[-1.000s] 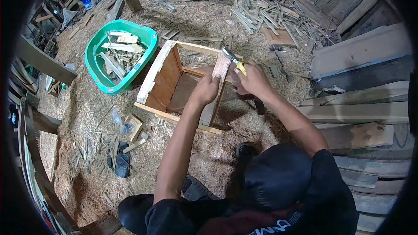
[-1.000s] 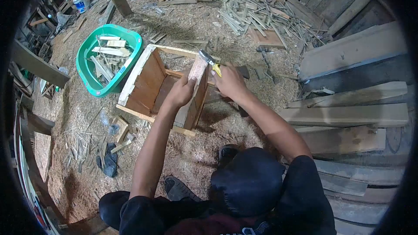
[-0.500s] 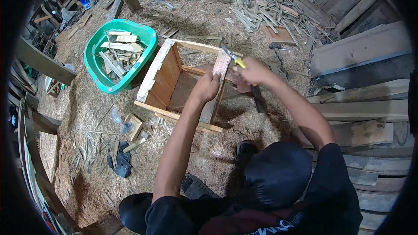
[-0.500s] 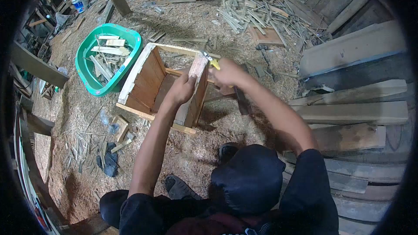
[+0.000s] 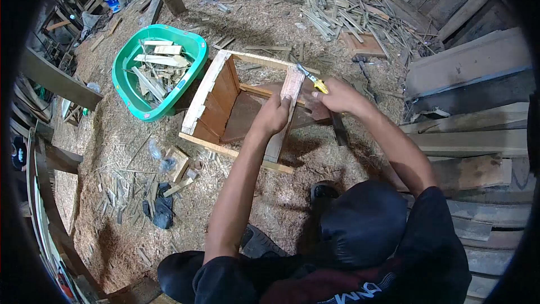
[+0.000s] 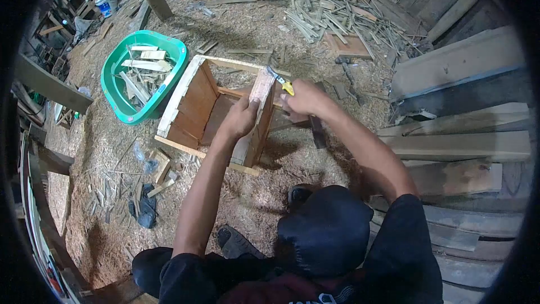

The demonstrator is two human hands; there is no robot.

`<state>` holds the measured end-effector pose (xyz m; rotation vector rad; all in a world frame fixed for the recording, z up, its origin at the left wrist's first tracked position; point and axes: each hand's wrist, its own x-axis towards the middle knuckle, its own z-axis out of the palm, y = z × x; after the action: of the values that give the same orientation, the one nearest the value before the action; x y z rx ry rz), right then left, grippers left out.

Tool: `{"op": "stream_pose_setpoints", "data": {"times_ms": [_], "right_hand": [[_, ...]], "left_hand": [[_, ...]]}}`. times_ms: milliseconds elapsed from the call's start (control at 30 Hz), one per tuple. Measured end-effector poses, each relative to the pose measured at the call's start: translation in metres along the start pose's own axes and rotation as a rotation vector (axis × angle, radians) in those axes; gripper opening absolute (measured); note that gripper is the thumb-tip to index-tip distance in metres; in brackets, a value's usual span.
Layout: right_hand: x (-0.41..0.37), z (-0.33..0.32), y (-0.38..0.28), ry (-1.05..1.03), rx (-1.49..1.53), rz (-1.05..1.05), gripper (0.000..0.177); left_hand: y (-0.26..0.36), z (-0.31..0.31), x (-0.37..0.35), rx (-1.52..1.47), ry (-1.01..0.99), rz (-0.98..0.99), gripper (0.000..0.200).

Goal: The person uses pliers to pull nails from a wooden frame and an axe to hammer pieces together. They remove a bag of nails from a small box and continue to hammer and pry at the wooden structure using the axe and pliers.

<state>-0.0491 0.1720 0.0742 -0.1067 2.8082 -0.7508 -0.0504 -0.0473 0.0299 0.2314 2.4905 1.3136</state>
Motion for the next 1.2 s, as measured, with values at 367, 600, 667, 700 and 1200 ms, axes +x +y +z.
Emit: {"op": "stream_pose_setpoints", "data": {"times_ms": [367, 600, 667, 700, 1200], "right_hand": [[-0.016, -0.003, -0.037, -0.026, -0.395, 0.079, 0.035], [-0.023, -0.023, -0.035, -0.148, 0.159, 0.087, 0.029], [-0.023, -0.014, -0.017, -0.291, 0.721, 0.206, 0.027], [-0.032, -0.006, -0.015, -0.335, 1.002, 0.234, 0.027], [-0.022, 0.02, -0.002, 0.067, 0.46, 0.036, 0.03]], "left_hand": [[-0.002, 0.0, 0.002, -0.023, -0.014, 0.024, 0.051], [0.007, -0.006, -0.003, 0.0, -0.028, -0.043, 0.056], [0.01, -0.004, -0.007, -0.015, 0.0, -0.034, 0.056], [0.011, -0.003, -0.007, -0.003, 0.004, -0.033, 0.056], [0.002, -0.001, -0.001, 0.014, 0.024, 0.027, 0.05]]}}
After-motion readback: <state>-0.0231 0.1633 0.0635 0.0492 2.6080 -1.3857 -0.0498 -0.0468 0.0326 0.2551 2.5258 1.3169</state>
